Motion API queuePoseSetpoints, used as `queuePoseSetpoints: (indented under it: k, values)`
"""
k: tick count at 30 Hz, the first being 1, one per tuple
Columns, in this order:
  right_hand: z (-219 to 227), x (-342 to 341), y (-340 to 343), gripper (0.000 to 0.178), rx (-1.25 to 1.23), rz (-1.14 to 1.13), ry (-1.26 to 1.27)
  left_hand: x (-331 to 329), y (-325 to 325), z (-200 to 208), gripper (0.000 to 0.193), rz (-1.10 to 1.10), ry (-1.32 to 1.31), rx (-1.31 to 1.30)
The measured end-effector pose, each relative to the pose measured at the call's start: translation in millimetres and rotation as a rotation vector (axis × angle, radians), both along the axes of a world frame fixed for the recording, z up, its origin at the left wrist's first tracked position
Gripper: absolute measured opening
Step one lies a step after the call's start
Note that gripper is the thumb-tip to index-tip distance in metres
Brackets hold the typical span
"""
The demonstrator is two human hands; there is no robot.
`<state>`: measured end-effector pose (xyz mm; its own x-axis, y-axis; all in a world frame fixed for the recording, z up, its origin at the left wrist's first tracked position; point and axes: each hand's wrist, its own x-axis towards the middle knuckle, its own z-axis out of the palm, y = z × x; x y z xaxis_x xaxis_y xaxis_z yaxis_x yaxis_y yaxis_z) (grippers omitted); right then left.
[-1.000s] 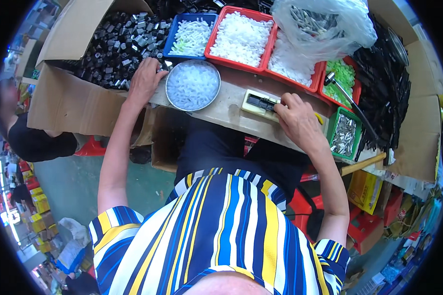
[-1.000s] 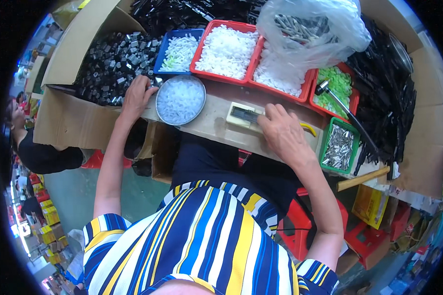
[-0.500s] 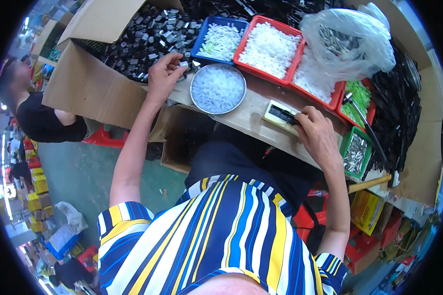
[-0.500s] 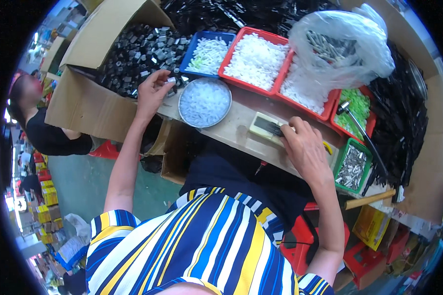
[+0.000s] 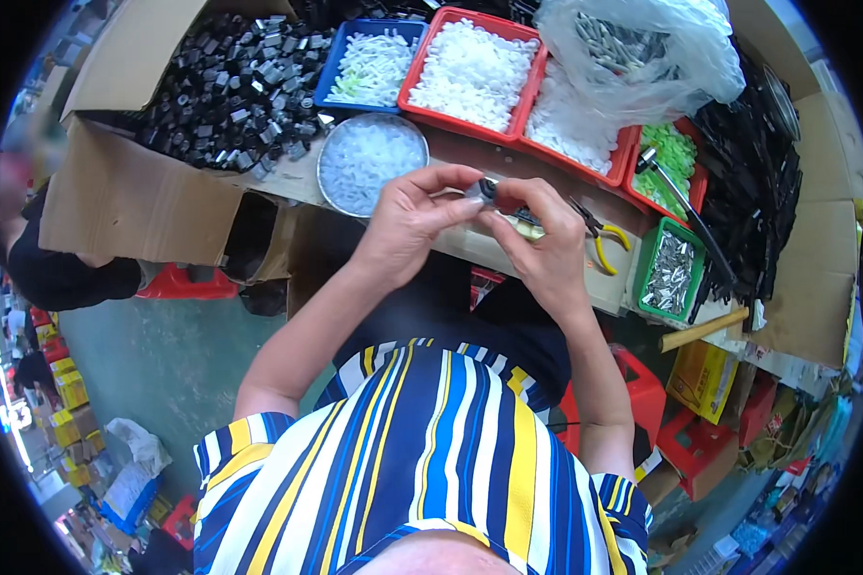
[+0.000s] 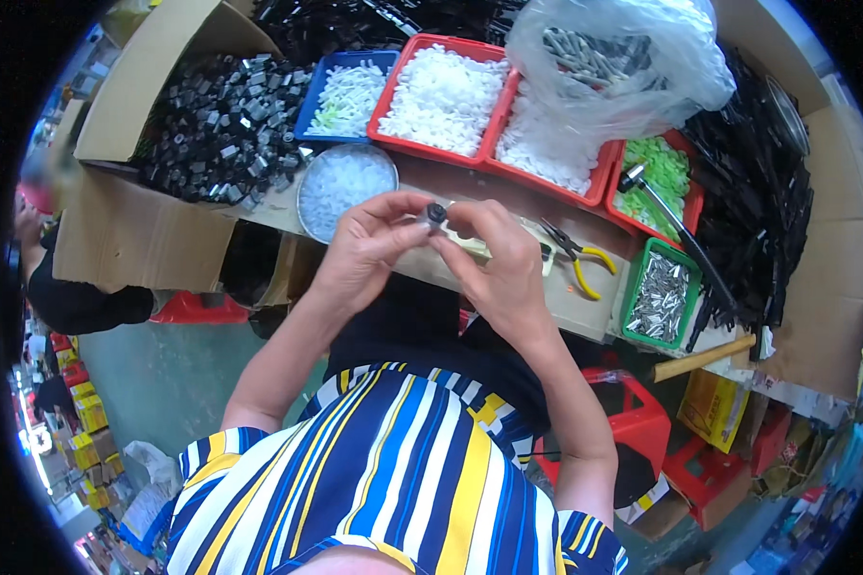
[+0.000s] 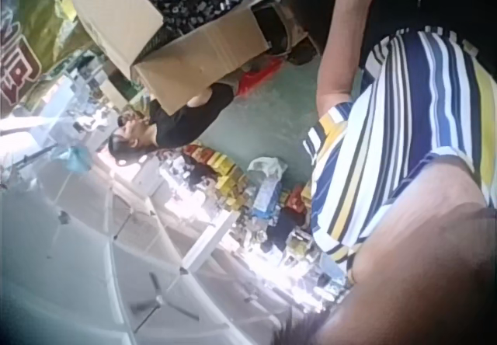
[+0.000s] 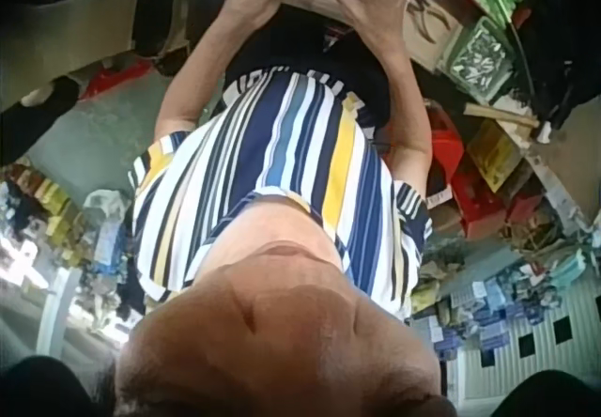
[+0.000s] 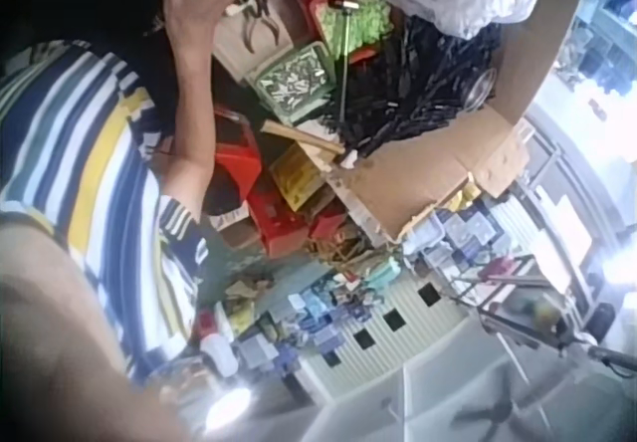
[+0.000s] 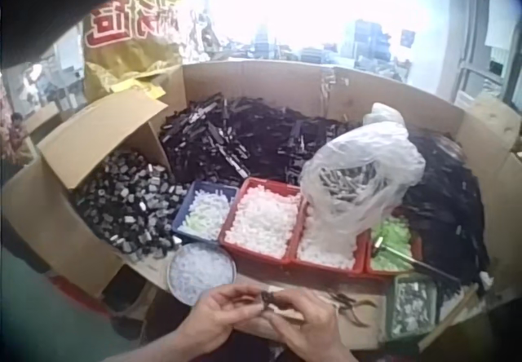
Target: Assembling small plastic parts using a jig, hammer, and pliers.
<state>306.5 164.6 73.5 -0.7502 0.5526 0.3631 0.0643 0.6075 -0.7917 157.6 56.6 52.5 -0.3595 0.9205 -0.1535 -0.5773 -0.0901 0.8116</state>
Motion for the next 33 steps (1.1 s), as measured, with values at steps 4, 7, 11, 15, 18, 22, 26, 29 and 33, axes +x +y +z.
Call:
queuePoseSetpoints:
  k: [4,7,11,15,18,22,26,29,33]
  values:
    - [-4.1,9.8,2.6,0.023,-0.104,-0.101,0.060,16.9,9.6,-9.6,0.030,-0.060,-0.125,0.023]
    - [-7.5,15.4,5.2,0.024,-0.096,-0.131,0.051,21.6,15.0,-9.8,0.030,-0.109,-0.112,0.009]
    - [-11.3,10.2,7.5,0.025,0.065,-0.147,0.046,24.2,19.4,-9.1,0.027,-0.073,-0.091,-0.064]
    - [-20.3,5.6,9.3,0.026,0.098,-0.122,0.034,25.7,18.4,-8.7,0.027,-0.037,-0.149,-0.095]
    - [-24.5,4.7,14.1,0.028,0.191,-0.140,0.022,25.1,19.3,-9.4,0.029,-0.036,-0.144,-0.114]
    - [-28.7,7.9,22.9,0.026,0.207,-0.161,-0.017,21.2,21.3,-4.2,0.033,-0.070,-0.069,-0.152]
    - [-28.5,10.8,27.5,0.024,0.279,-0.137,-0.180,11.0,21.3,-10.1,0.031,0.108,0.529,-0.116]
    - [-32.2,6.2,25.0,0.024,0.304,-0.083,-0.249,6.3,22.0,-13.5,0.022,0.084,0.860,-0.194]
    - [-33.5,-2.0,25.5,0.023,0.311,-0.073,-0.257,8.9,25.6,-24.3,0.016,0.102,0.905,-0.169]
